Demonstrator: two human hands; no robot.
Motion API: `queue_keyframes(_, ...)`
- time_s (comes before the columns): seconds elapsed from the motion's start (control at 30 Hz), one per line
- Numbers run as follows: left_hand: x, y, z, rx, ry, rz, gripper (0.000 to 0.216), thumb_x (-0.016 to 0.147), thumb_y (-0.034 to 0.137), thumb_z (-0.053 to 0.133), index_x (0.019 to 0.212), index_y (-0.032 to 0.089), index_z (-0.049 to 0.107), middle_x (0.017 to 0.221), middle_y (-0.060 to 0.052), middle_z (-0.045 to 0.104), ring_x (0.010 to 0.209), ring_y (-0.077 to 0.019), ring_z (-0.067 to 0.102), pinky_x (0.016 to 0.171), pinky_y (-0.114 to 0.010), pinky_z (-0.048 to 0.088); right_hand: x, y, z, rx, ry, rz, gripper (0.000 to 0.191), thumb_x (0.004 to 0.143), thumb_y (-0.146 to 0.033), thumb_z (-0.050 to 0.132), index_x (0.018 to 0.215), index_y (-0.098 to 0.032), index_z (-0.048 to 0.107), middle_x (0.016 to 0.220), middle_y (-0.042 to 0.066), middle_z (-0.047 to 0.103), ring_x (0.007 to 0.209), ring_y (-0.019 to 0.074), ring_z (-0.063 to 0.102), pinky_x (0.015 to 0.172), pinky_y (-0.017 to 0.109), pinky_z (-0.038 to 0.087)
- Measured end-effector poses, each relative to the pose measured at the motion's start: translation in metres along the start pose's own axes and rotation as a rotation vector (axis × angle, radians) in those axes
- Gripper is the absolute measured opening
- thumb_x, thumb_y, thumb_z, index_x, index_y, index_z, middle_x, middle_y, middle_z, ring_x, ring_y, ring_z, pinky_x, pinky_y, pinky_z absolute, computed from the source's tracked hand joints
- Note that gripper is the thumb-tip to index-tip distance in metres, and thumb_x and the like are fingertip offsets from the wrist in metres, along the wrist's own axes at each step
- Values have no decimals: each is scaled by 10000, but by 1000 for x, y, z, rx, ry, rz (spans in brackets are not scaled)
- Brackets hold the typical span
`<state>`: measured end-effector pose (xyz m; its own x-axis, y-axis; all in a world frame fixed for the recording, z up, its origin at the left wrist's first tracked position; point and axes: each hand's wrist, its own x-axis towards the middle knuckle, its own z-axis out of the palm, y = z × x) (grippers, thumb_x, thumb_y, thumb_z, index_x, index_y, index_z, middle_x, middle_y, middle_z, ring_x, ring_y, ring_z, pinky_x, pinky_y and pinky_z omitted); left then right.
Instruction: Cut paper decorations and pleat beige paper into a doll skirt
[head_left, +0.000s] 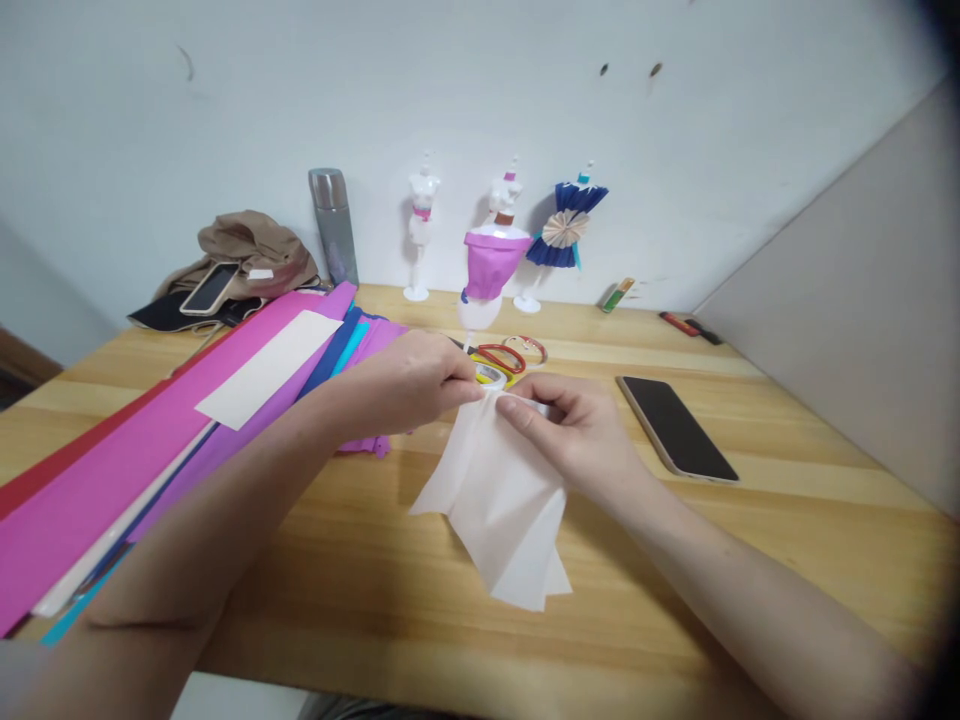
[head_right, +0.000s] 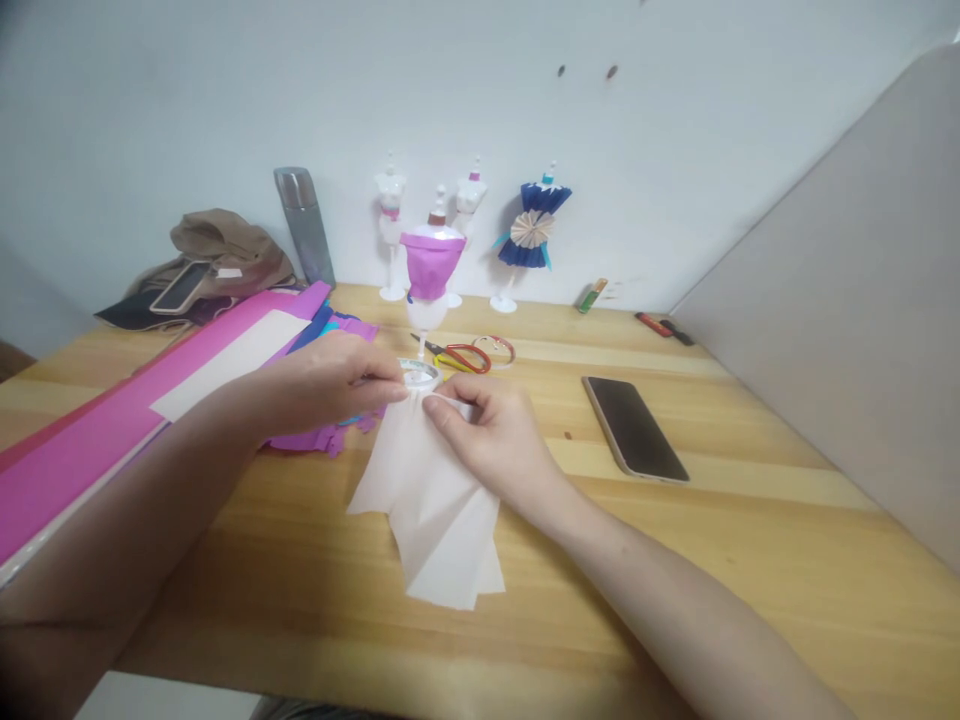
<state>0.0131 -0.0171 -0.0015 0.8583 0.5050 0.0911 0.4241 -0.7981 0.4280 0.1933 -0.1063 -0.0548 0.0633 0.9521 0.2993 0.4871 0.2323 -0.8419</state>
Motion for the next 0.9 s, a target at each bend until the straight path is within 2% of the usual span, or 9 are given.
queue_keyframes(0.17, -1, -2, 1, 8, -4, 20, 329, 862, 243, 505, 552, 171, 421, 524, 36, 383, 561, -108, 350, 582, -278, 233, 1, 1, 0, -27, 7, 4, 263, 824, -363, 635, 621, -201, 593, 588, 10, 564, 562, 150, 480, 543, 288, 380)
queue_keyframes(0.4, 0, -4, 4, -8, 10, 79, 364, 888, 259, 514, 545, 173, 424, 522, 37, 418, 558, -107, 370, 585, -274, 252, 2, 1, 1, -56, 23, -23, 243, 816, -344, 630, 621, -201, 599, 575, 7, 571, 551, 142, 475, 536, 282, 372)
queue_keyframes(0.73, -2, 2, 3, 44, 12, 81, 364, 888, 219, 519, 535, 175, 441, 516, 34, 430, 545, -111, 363, 575, -286, 246, 3, 6, 2, -51, 30, 5, 285, 790, -368, 647, 580, -203, 547, 565, 3, 526, 553, 134, 440, 520, 269, 333)
queue_keyframes(0.9, -1, 3, 2, 10, 3, 59, 340, 877, 213, 498, 548, 173, 424, 525, 33, 421, 557, -111, 354, 584, -285, 238, 2, 9, 6, 16, 76, 19, 264, 789, -402, 669, 630, -201, 606, 584, 5, 554, 564, 141, 462, 534, 271, 361)
